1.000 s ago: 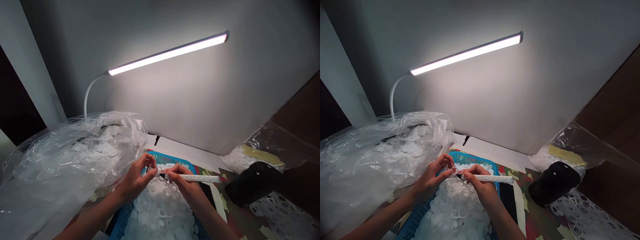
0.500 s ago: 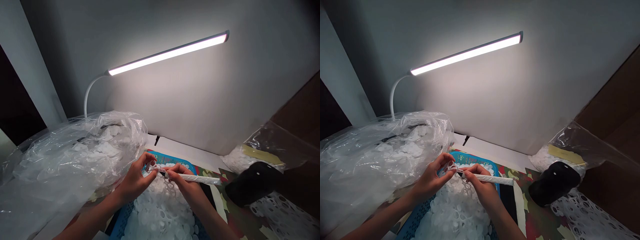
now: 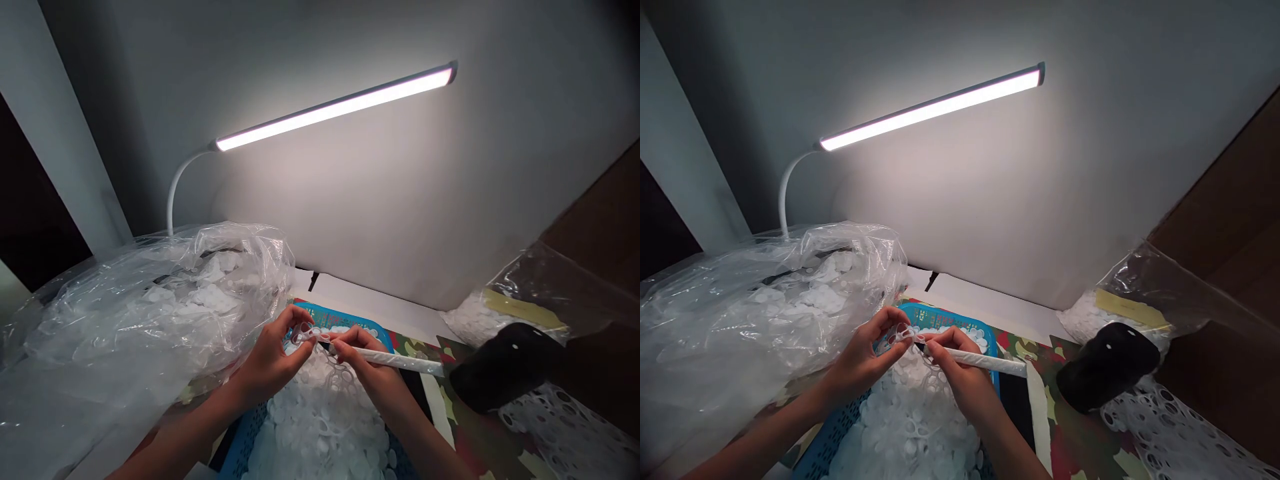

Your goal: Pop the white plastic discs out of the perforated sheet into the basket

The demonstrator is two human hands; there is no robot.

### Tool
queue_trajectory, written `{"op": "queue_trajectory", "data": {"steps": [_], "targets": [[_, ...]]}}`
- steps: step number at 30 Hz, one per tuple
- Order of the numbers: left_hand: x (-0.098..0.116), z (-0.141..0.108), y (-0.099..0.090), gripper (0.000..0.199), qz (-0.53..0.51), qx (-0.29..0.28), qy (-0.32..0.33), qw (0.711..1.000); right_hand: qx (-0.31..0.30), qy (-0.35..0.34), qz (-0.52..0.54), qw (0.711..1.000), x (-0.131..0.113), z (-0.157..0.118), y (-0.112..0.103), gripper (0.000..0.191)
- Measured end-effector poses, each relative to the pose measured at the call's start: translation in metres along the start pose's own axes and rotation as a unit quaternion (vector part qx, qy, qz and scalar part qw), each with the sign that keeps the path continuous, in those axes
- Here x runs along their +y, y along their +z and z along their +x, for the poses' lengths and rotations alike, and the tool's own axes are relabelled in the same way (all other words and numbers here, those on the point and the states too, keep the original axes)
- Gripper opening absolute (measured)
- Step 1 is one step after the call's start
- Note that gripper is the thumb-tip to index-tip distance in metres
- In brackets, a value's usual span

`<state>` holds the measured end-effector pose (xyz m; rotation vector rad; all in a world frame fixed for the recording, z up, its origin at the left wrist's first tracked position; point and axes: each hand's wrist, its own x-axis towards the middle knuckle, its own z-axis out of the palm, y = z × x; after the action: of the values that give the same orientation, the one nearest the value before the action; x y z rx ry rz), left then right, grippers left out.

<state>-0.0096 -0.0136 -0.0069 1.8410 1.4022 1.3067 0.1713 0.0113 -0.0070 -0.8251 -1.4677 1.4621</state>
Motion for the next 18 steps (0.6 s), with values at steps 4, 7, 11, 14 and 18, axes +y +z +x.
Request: {"op": "queue_trajectory", "data": {"steps": [4, 7, 11, 14, 18], "targets": [[0.0001, 0.0002, -0.0002, 0.009, 0.006, -0.006, 0.001, 1.000, -0.013, -0.003, 0.003, 1.000, -0.0008, -0.0016, 0.0014, 0.026], [0.0008, 0.0007, -0.0002, 0.008, 0.018, -0.001, 0.009, 1.000, -0.016, -0.008, -0.004, 1.000, -0.0012, -0.0023, 0.0022, 0.024], [0.0005, 0.0008, -0.0001, 0.008, 0.037, 0.011, 0.010, 0.999, -0.012, -0.021, -0.006, 1.000, -0.0021, -0.0032, 0.0030, 0.019], [-0.0011, 0.0004, 0.0003, 0.008, 0.041, 0.015, 0.012, 0.999, -0.018, -0.031, -0.020, 0.999, -0.0032, -0.0049, 0.0043, 0.017], [-0.0020, 0.0007, 0.0012, 0.008, 0.032, 0.018, 0.020, 0.999, -0.019, -0.043, -0.050, 0.998, -0.0030, -0.0074, 0.0058, 0.017]]}}
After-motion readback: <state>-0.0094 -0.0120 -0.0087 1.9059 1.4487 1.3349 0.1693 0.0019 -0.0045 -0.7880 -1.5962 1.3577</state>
